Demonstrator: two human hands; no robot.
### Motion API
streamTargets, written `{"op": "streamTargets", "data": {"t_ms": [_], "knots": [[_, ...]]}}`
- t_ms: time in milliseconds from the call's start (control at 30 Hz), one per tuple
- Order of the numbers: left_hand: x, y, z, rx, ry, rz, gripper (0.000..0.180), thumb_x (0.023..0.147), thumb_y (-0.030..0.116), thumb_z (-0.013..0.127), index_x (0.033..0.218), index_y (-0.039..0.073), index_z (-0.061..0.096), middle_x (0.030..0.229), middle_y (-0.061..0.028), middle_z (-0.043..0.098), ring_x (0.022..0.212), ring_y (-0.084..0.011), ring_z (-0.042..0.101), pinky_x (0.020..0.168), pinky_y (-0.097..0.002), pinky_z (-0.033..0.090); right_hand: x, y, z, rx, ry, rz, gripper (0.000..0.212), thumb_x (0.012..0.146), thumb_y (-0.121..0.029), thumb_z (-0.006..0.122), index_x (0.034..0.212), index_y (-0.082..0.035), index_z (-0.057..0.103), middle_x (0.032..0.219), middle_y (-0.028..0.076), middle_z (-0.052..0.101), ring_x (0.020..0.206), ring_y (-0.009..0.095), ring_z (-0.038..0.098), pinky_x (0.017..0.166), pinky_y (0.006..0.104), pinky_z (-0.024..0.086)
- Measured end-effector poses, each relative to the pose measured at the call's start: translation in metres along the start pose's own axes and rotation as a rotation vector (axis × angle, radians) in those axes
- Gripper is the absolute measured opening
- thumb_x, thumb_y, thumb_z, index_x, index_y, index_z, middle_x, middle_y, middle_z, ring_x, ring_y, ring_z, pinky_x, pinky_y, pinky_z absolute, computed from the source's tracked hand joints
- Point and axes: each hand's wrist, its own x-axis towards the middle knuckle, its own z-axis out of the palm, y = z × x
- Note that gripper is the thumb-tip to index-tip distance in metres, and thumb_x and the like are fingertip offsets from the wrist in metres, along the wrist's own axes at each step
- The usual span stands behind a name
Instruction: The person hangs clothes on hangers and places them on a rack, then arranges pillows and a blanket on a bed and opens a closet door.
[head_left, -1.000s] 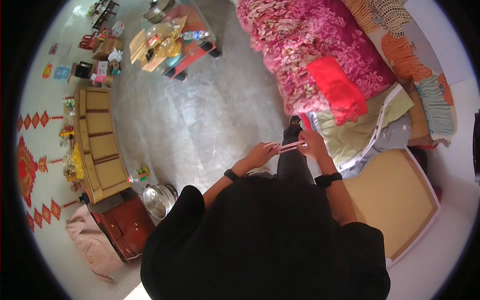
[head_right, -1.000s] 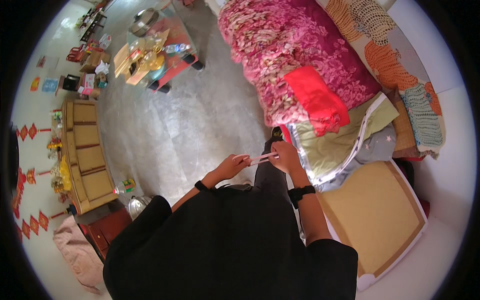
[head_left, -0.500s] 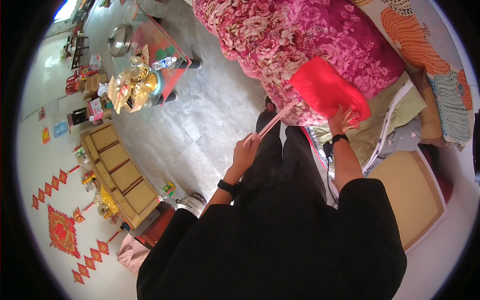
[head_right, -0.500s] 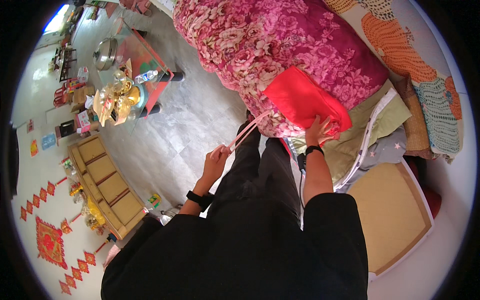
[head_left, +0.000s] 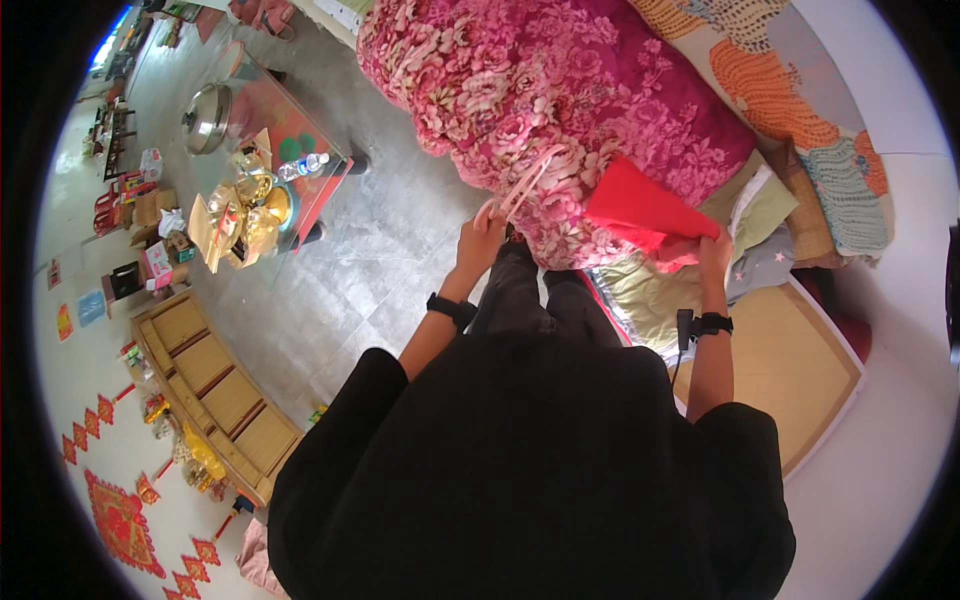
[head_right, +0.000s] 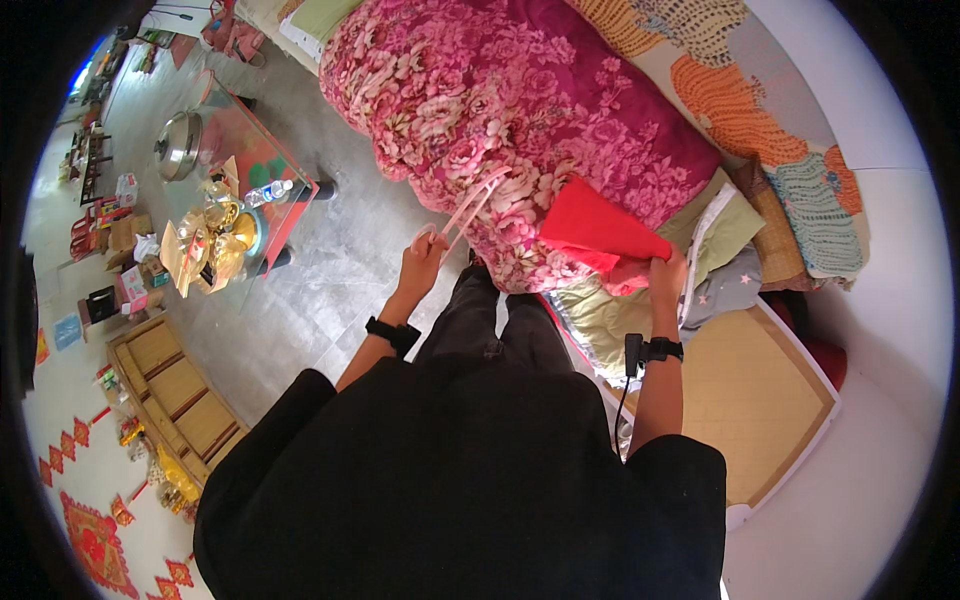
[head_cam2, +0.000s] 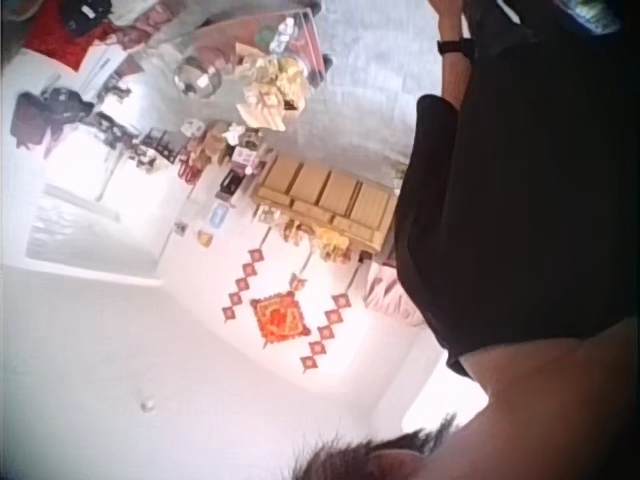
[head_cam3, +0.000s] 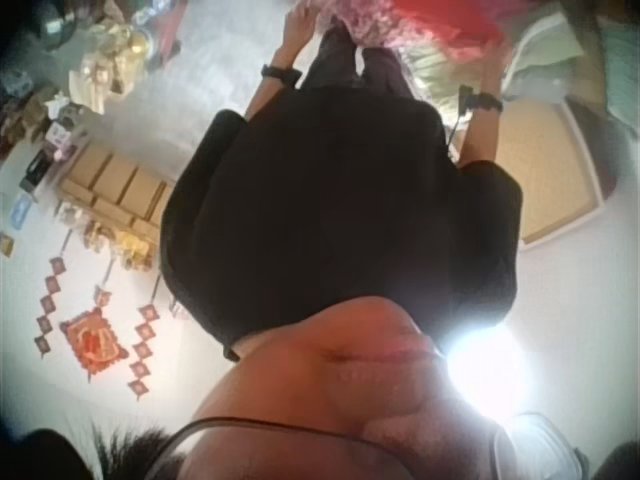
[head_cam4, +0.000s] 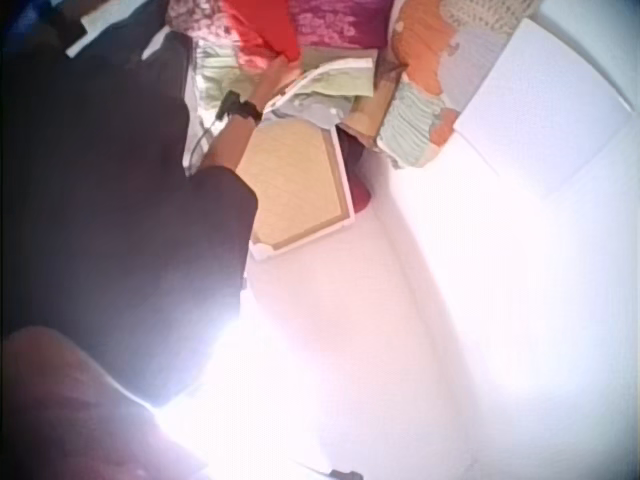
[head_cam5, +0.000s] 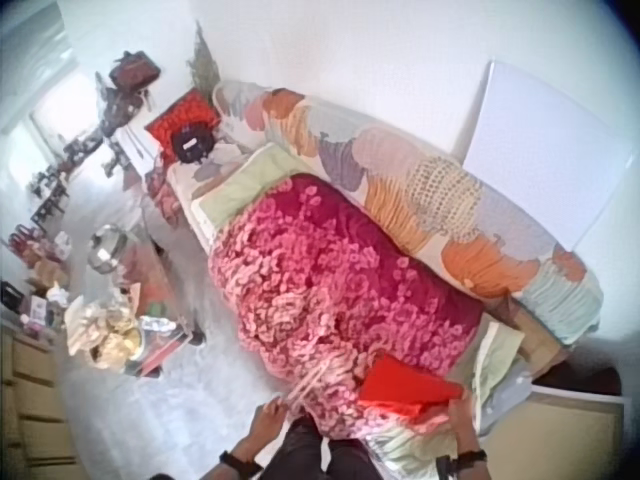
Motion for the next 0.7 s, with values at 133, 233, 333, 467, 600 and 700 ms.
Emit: {"op": "streamTargets", "data": {"t_ms": [133, 233, 333, 467, 600, 700], "knots": [[0.029, 0.028, -0.002, -0.161, -0.01, 0.021, 0.022, 0.092, 0.021, 0.051, 0.084, 0.0, 0.053, 0.063, -0.0064, 0.048, 0.058, -0.0138, 0.046, 0.057, -0.0321, 0.04, 0.01, -0.096, -0.061, -0.141, 0.135, -0.238, 0.028, 0.067, -0.008, 0.054, 0.092, -0.007, 0.066, 0.079, 0.017, 0.065, 0.079, 0.036, 0.064, 0.071, 0.0407, 0.049], [0.059, -0.006, 0.018, -0.175, 0.101, 0.277, 0.028, 0.093, 0.025, 0.05, 0.078, 0.001, 0.049, 0.061, -0.003, 0.043, 0.057, -0.013, 0.042, 0.055, -0.0307, 0.037, 0.021, -0.163, -0.12, -0.397, 0.218, -0.454, 0.024, 0.067, -0.008, 0.056, 0.088, -0.007, 0.065, 0.075, 0.018, 0.064, 0.074, 0.036, 0.064, 0.066, 0.0413, 0.049], [0.07, -0.004, 0.025, -0.286, -0.074, -0.077, 0.034, 0.095, 0.033, 0.043, 0.074, 0.007, 0.049, 0.058, 0.0032, 0.038, 0.052, -0.0114, 0.04, 0.049, -0.0272, 0.031, 0.02, -0.242, -0.178, -0.386, 0.167, -0.586, 0.029, 0.064, -0.006, 0.058, 0.092, -0.007, 0.064, 0.073, 0.017, 0.063, 0.07, 0.035, 0.064, 0.062, 0.0375, 0.049], [0.085, 0.014, 0.055, -0.703, -0.211, -0.401, 0.029, 0.09, 0.034, 0.049, 0.078, 0.008, 0.057, 0.056, -0.0009, 0.046, 0.055, -0.0124, 0.047, 0.052, -0.0305, 0.038, -0.011, -0.339, -0.24, -0.481, 0.224, -0.763, 0.027, 0.064, 0.002, 0.053, 0.089, -0.004, 0.061, 0.07, 0.015, 0.058, 0.061, 0.025, 0.057, 0.063, 0.0308, 0.047], [0.085, 0.031, 0.093, -0.877, -0.275, -0.604, 0.023, 0.093, 0.03, 0.047, 0.077, 0.015, 0.053, 0.054, 0.0037, 0.04, 0.042, -0.0087, 0.038, 0.038, -0.0277, 0.034, -0.025, -0.396, -0.281, -0.677, 0.336, -0.975, 0.029, 0.064, 0.004, 0.053, 0.091, -0.004, 0.061, 0.075, 0.015, 0.058, 0.063, 0.024, 0.057, 0.063, 0.0298, 0.047], [0.097, 0.003, 0.112, -1.066, -0.521, -0.567, 0.017, 0.09, 0.027, 0.05, 0.078, 0.017, 0.051, 0.055, 0.001, 0.042, 0.037, -0.0129, 0.037, 0.033, -0.0301, 0.029, -0.025, -0.426, -0.329, -0.809, 0.397, -0.957, 0.038, 0.068, 0.003, 0.054, 0.103, -0.006, 0.062, 0.089, 0.013, 0.065, 0.078, 0.024, 0.065, 0.071, 0.0303, 0.05]]}}
